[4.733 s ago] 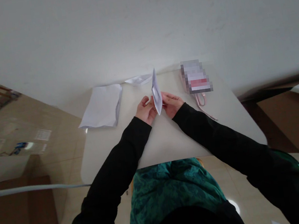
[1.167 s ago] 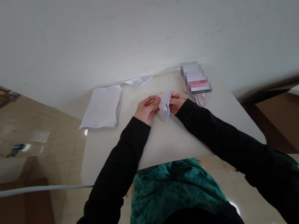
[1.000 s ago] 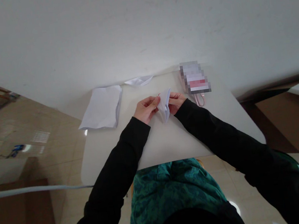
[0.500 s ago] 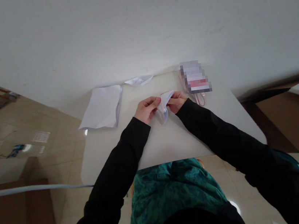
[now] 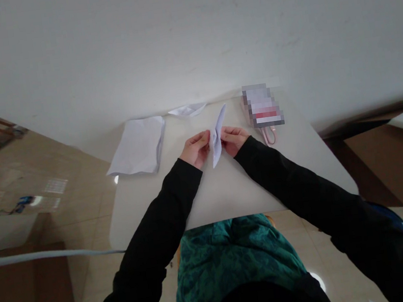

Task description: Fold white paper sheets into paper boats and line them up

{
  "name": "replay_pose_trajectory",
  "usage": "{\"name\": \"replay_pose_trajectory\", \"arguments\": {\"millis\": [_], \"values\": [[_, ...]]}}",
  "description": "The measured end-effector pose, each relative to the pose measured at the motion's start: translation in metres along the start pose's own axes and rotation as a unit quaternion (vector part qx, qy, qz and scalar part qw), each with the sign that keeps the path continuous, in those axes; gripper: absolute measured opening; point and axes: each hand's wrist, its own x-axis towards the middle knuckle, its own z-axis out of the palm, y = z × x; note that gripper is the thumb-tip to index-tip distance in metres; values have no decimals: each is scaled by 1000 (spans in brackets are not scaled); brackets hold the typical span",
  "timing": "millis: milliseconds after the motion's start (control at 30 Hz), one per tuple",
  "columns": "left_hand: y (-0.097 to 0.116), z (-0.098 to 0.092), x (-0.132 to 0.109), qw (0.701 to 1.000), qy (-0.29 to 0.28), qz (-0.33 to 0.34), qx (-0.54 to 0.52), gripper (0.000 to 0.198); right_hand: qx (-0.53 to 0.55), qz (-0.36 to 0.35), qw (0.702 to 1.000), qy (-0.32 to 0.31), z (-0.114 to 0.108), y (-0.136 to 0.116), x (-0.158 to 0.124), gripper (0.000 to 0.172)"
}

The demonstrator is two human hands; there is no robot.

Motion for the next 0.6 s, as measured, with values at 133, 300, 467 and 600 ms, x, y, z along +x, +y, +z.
{"name": "replay_pose_trajectory", "arguments": {"millis": [133, 300, 467, 600], "values": [[-3, 2, 0, 1000, 12, -12, -26, 15, 9, -6, 1000, 12, 2, -1, -3, 42], [-10, 5, 1, 1000, -9, -11, -20, 21, 40, -14, 998, 38, 1, -6, -4, 37], [-9, 6, 0, 999, 24, 11, -38, 21, 44, -27, 998, 42, 8, -2, -5, 39], [-9, 8, -1, 997, 51, 3, -55, 24, 51, -45, 997, 36, 12, 3, -7, 42]]}}
